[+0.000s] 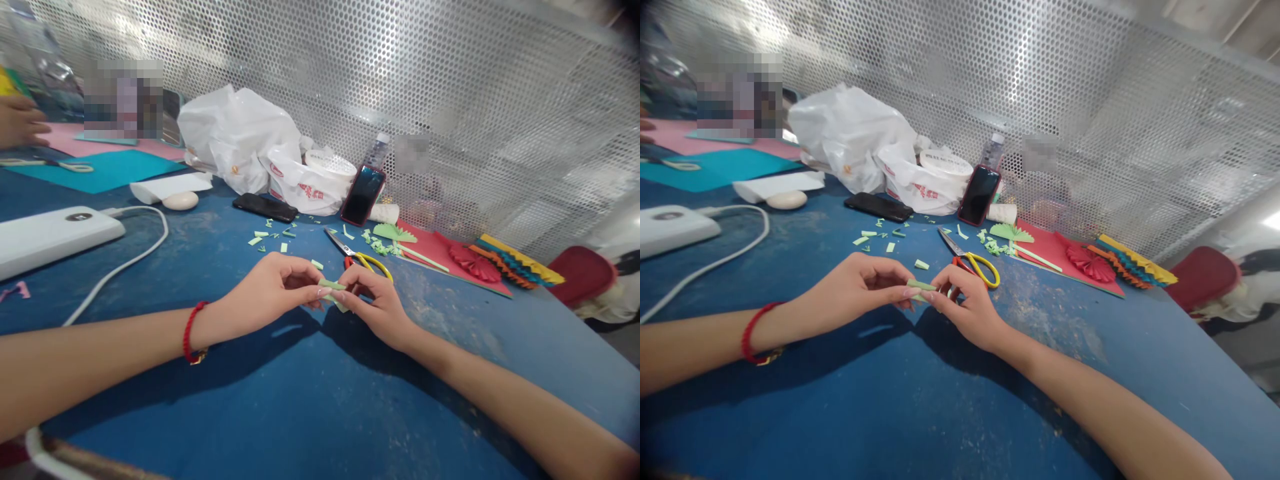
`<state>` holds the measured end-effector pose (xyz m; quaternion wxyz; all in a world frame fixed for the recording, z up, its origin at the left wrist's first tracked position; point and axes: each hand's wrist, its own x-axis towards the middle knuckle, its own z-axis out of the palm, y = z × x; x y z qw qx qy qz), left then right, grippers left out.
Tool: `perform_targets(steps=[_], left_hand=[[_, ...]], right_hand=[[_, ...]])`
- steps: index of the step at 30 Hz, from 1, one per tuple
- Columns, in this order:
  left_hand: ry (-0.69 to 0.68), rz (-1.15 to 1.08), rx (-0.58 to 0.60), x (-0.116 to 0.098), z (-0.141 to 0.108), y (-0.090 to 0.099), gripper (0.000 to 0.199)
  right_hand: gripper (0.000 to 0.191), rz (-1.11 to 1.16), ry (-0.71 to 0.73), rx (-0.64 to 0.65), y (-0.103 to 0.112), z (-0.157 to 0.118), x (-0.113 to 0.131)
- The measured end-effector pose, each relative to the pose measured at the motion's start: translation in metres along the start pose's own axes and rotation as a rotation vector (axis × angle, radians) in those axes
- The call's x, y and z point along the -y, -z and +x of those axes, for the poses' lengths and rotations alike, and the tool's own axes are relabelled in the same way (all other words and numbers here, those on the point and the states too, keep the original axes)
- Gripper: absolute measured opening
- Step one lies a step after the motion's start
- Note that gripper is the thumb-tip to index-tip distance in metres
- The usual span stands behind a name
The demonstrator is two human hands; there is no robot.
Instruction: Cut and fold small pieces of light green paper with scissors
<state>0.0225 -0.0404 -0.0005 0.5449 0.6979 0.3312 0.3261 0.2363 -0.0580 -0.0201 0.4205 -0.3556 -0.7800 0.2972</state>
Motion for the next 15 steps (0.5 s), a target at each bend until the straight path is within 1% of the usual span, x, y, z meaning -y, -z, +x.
perform_targets(steps=[7,15], left_hand=[[0.004,-0.006,-0.009,-0.0016,0.0001,-0.0001,0.009],[-0.011,0.026,-0.017,-0.0006,-0.0001,-0.0006,0.011]], right_hand=[[0.015,-0.001,-0.013,0.006,0.0001,0.0002,0.0014],[0.016,-0.002,-0.026,0.007,0.0001,0.0009,0.0012]])
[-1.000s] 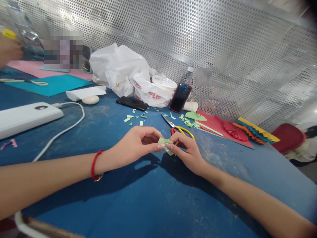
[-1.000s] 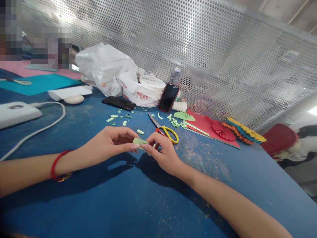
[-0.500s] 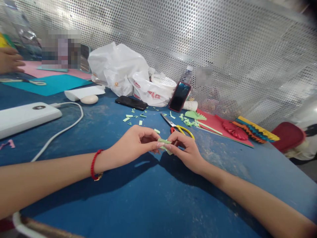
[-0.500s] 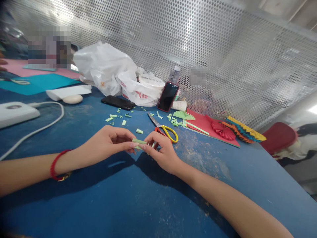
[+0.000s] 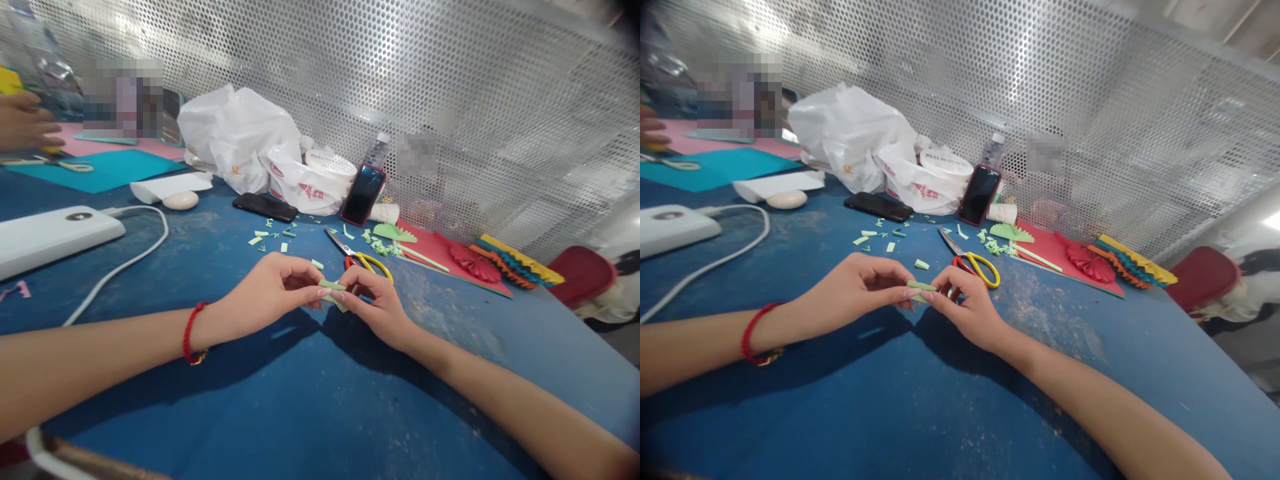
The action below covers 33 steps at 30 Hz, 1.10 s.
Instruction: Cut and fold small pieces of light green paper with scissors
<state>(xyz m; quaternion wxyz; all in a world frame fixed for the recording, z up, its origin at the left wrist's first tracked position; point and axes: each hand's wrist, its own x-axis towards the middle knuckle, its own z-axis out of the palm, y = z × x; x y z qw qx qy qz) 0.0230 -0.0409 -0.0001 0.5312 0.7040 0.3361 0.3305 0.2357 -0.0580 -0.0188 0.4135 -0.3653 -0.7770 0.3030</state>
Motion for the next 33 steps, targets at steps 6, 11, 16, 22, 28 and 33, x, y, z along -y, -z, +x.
perform_targets(steps=[6,11,16,22,28,33], left_hand=[[-0.030,-0.051,-0.004,0.001,0.000,-0.001,0.021],[-0.096,0.048,-0.055,0.000,-0.001,-0.001,0.021],[-0.174,0.165,-0.123,0.000,-0.002,-0.001,0.023],[-0.203,0.169,-0.139,-0.002,-0.005,-0.002,0.025],[-0.155,0.079,-0.103,-0.001,-0.001,0.000,0.028],[-0.012,-0.027,0.049,0.005,0.005,0.001,0.022]], right_hand=[[0.013,0.031,-0.028,0.012,0.001,-0.001,-0.001],[0.014,0.030,-0.046,0.031,0.001,-0.002,0.001],[0.017,0.045,-0.084,0.042,0.000,-0.001,0.002],[0.025,0.154,-0.197,0.116,-0.004,-0.003,0.007],[0.026,0.196,-0.201,0.107,-0.008,-0.004,0.009],[0.024,0.202,-0.200,0.061,-0.007,-0.004,0.009]])
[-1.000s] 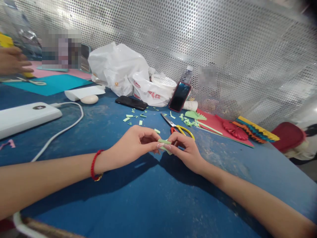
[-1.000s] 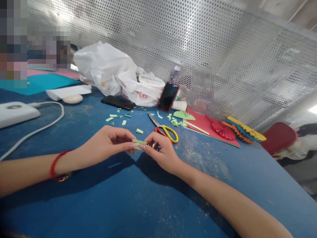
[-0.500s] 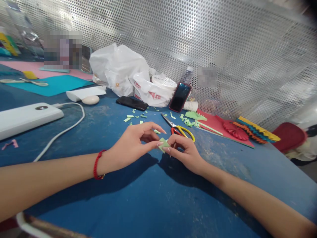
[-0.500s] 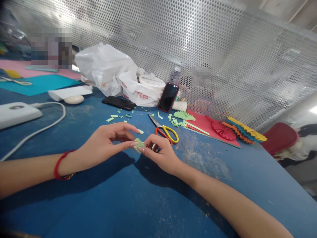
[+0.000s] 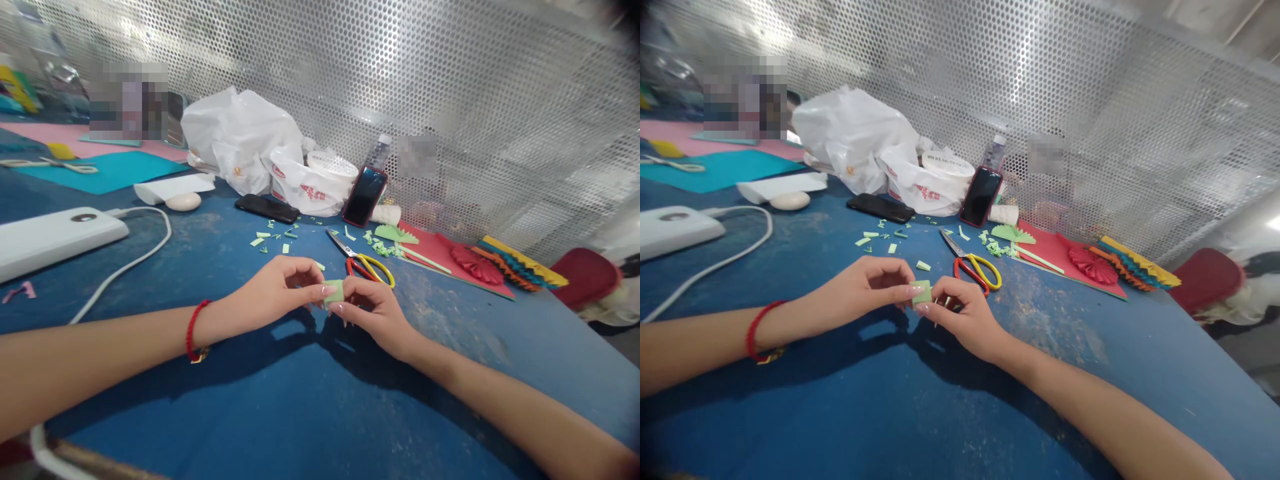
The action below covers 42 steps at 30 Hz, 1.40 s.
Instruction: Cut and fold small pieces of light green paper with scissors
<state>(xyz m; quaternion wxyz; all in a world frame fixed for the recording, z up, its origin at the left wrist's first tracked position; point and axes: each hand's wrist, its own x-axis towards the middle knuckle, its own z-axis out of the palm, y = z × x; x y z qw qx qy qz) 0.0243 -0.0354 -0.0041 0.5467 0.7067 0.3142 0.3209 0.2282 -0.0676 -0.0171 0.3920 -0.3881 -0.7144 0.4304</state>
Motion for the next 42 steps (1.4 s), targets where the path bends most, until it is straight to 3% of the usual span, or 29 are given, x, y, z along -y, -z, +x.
perform_targets(steps=[3,23,42], left_hand=[[-0.011,0.002,0.032,0.0004,-0.0008,-0.0012,0.022],[-0.073,0.214,-0.034,-0.0042,-0.0031,0.0007,0.021],[-0.071,0.136,-0.023,-0.0040,-0.0030,0.0001,0.020]], right_hand=[[0.024,0.016,-0.002,0.003,0.0001,-0.0011,-0.0006],[0.024,-0.013,-0.011,0.049,0.0010,-0.0001,0.0012],[0.029,-0.043,-0.006,0.035,-0.0002,-0.0006,0.0020]])
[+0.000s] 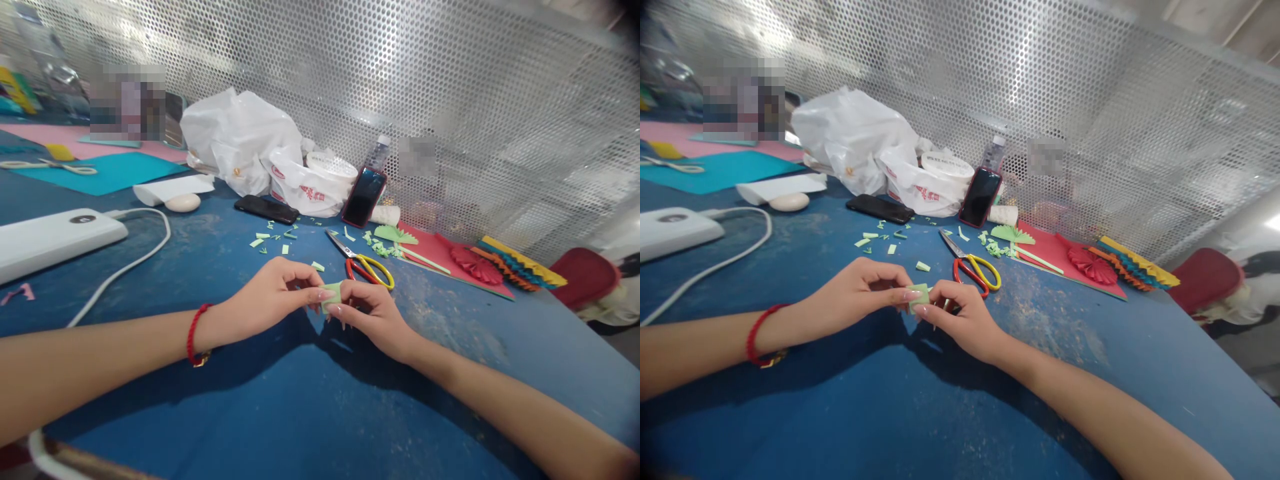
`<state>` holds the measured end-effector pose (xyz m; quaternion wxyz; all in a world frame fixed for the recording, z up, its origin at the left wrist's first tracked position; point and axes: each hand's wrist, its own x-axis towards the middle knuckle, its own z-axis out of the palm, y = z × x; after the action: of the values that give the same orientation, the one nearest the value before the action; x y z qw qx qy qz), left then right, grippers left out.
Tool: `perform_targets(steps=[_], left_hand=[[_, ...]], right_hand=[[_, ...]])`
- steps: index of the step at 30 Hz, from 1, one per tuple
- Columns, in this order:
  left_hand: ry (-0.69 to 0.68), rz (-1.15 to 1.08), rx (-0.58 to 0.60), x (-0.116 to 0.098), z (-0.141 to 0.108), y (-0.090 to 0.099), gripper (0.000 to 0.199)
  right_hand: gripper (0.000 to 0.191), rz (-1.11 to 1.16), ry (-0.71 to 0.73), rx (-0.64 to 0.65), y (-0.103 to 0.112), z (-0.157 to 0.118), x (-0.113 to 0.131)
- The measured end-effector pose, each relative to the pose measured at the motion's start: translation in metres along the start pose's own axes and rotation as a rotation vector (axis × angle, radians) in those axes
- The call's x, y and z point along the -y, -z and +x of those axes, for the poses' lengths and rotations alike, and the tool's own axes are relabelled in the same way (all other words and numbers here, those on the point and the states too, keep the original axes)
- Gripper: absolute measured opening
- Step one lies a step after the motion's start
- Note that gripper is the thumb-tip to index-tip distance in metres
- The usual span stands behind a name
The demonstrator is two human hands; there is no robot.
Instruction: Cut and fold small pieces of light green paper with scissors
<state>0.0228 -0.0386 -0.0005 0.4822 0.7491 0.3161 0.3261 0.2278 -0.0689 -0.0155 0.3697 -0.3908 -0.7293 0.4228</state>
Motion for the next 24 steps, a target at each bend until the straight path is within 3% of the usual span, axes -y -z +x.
perform_targets(steps=[24], left_hand=[[0.006,0.037,-0.027,-0.0020,-0.0001,-0.0001,0.021]], right_hand=[[0.029,-0.002,-0.002,0.011,0.0001,-0.0001,-0.0004]])
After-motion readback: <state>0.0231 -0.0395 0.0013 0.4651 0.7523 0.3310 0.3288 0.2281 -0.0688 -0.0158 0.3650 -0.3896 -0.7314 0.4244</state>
